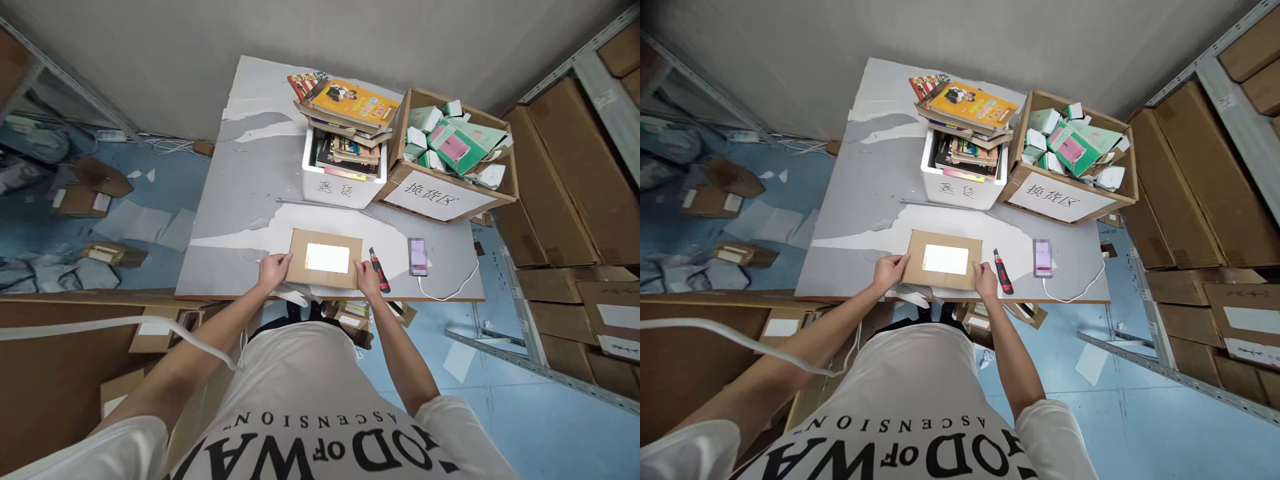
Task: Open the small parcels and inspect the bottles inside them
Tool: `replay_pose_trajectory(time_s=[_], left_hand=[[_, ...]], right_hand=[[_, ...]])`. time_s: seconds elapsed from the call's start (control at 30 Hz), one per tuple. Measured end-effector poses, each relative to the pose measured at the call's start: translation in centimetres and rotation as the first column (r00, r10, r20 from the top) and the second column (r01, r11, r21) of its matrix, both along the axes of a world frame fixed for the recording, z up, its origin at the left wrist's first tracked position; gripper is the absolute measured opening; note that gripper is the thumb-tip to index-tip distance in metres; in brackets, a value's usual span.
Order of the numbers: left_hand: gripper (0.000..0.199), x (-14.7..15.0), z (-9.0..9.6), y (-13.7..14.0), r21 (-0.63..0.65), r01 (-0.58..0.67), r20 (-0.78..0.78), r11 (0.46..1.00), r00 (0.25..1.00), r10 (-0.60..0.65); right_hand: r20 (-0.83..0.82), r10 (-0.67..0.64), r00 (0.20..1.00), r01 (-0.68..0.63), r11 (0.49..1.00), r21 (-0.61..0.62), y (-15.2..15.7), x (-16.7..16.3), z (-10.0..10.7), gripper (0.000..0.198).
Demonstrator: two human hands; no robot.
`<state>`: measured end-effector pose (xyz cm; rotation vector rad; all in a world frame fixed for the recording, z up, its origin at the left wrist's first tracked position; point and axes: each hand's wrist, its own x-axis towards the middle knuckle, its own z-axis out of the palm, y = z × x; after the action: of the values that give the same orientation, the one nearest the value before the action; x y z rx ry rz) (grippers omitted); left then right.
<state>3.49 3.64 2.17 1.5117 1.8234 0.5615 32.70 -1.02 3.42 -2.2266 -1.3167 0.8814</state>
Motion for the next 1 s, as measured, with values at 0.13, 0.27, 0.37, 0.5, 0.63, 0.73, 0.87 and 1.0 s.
replay_pose_trajectory(time_s=[0.13, 0.27, 0.37, 0.5, 0.63, 0.73, 0.87, 1.0], left_hand=[[0.044, -0.2, -0.6, 0.2, 0.009, 0.053, 0.013, 0.999, 0.999, -0.053], [0.043, -0.7, -1.7, 0.2, -0.018, 0.039, 0.1, 0.999, 0.994, -0.037], [0.045, -1.7, -2.8, -0.6, -0.074, 0.023, 0.259, 0.997, 0.966, -0.003], [0.053, -3.0, -4.0, -2.5, -0.113, 0.207, 0.331, 0.972, 0.93, -0.159], [0.048, -2.9, -4.2, -3.7, -0.123, 0.349, 0.265, 0.929, 0.914, -0.308], [0.05, -2.4, -3.2, -3.4, -0.08, 0.309, 0.247, 0.948, 0.927, -0.281], [0.051, -1.7, -0.7, -2.4, -0.023, 0.233, 0.184, 0.972, 0.957, -0.225], [0.05, -0.9, 1.4, -1.2, 0.027, 0.126, 0.129, 0.992, 0.983, -0.129]], right_hand=[[-0.02, 0.006, 1.0, -0.007, 1.0, -0.015, 0.1, -0.1, -0.8, 0.042], [-0.21, -0.032, 0.977, 0.04, 0.999, 0.031, -0.4, 0.8, -2.4, 0.044], [-0.373, -0.133, 0.918, 0.157, 0.987, 0.036, -1.9, 1.6, -4.1, 0.043], [-0.403, -0.015, 0.915, 0.055, 0.995, 0.087, -4.5, 1.2, -6.0, 0.057], [-0.503, 0.09, 0.86, -0.038, 0.993, 0.114, -5.4, 0.0, -6.0, 0.061], [-0.553, 0.085, 0.829, -0.016, 0.991, 0.13, -4.7, 0.1, -4.7, 0.055], [-0.554, 0.126, 0.823, -0.032, 0.984, 0.177, -3.0, 0.9, -2.0, 0.049], [-0.441, 0.104, 0.891, -0.048, 0.99, 0.136, -1.4, 1.1, 0.4, 0.042]])
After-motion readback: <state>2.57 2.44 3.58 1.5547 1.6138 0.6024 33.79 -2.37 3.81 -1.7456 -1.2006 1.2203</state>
